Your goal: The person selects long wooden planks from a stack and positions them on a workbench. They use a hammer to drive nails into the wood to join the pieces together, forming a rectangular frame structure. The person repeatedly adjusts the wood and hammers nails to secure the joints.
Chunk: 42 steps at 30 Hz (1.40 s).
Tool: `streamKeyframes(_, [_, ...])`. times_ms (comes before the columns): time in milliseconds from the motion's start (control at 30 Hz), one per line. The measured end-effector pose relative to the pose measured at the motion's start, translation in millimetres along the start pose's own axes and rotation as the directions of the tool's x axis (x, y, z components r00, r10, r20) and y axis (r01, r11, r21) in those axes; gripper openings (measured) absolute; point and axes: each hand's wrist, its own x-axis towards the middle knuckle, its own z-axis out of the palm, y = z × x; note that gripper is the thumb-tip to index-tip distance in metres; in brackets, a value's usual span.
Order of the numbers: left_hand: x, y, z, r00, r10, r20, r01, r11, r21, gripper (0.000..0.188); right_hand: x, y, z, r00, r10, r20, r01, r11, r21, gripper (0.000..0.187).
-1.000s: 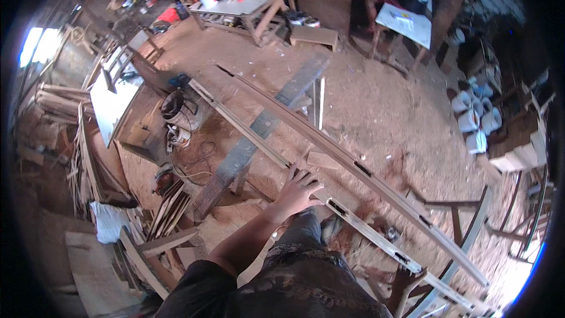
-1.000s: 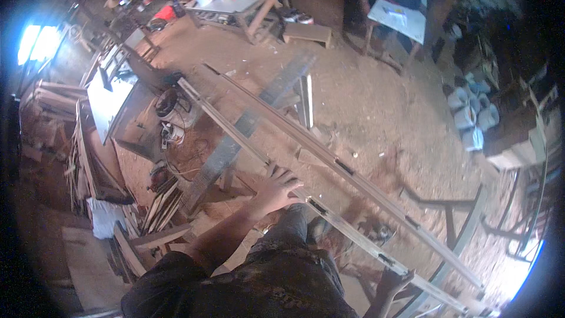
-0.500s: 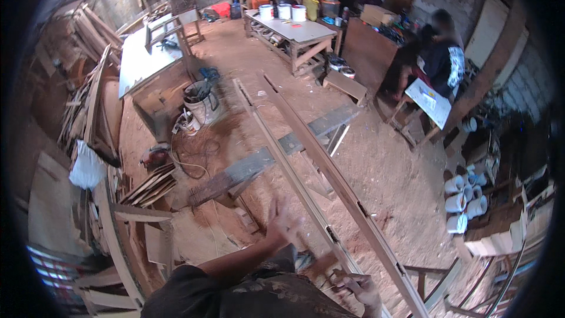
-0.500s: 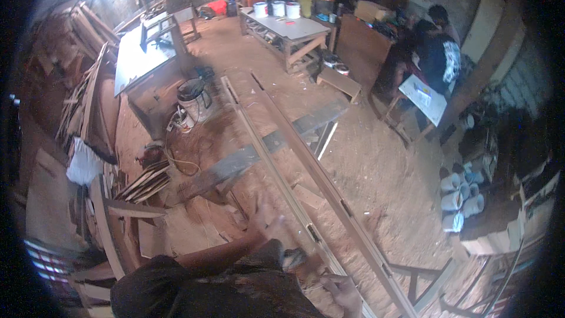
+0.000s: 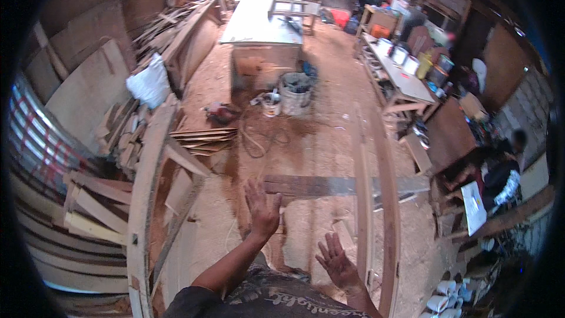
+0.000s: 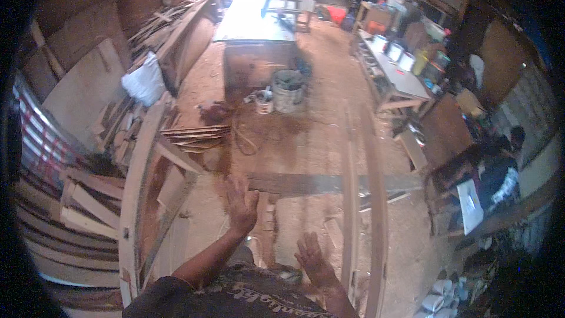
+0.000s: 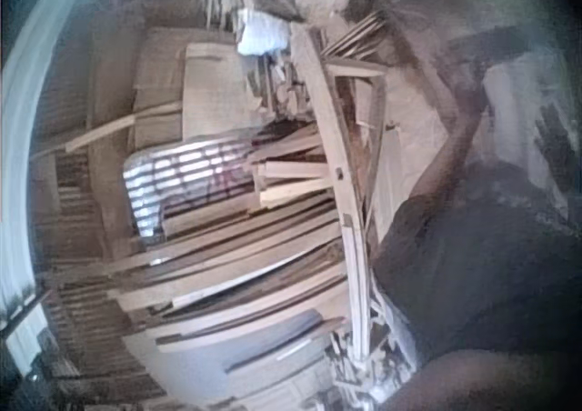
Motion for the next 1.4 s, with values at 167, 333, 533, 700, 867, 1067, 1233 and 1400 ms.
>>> streamKeyframes(167, [43,-41,-72,0.994,0.086,-0.067,-0.1,0.96,-0.261,0.042,98,23,50,0.981,-0.08,-0.179,0.098,0.991,0.094,0.079])
streamKeyframes(333, [78,-72,-147,0.925,0.01,0.379,0.012,0.998,-0.056,0.049,196,58,84,0.816,-0.296,-0.497,0.316,0.948,-0.047,0.076])
streamKeyframes(533, [116,-108,-206,0.783,0.048,0.62,-0.066,0.998,0.007,0.054,276,67,115,0.569,-0.681,-0.46,0.367,0.712,-0.599,0.065])
streamKeyframes(700, [128,-138,-221,0.782,-0.095,0.616,0.095,0.995,0.032,0.075,311,45,135,0.493,-0.858,-0.146,0.36,0.354,-0.863,0.05])
streamKeyframes(867, [151,-167,-212,0.844,-0.219,0.49,0.265,0.964,-0.026,0.1,347,-17,150,0.55,-0.802,0.232,0.433,0.037,-0.901,0.045])
streamKeyframes(1067, [224,-191,-197,0.91,-0.255,0.327,0.264,0.964,0.018,0.102,418,-44,147,0.844,-0.488,0.222,0.313,0.111,-0.943,0.042])
streamKeyframes(1233, [326,-199,-191,0.954,-0.087,0.288,0.055,0.992,0.118,0.062,486,-21,127,0.954,-0.275,-0.123,-0.004,0.399,-0.917,0.053])
streamKeyframes(1400, [422,-215,-163,0.929,0.011,0.37,-0.048,0.995,0.092,0.043,555,3,102,0.755,-0.59,-0.286,0.036,0.473,-0.881,0.071])
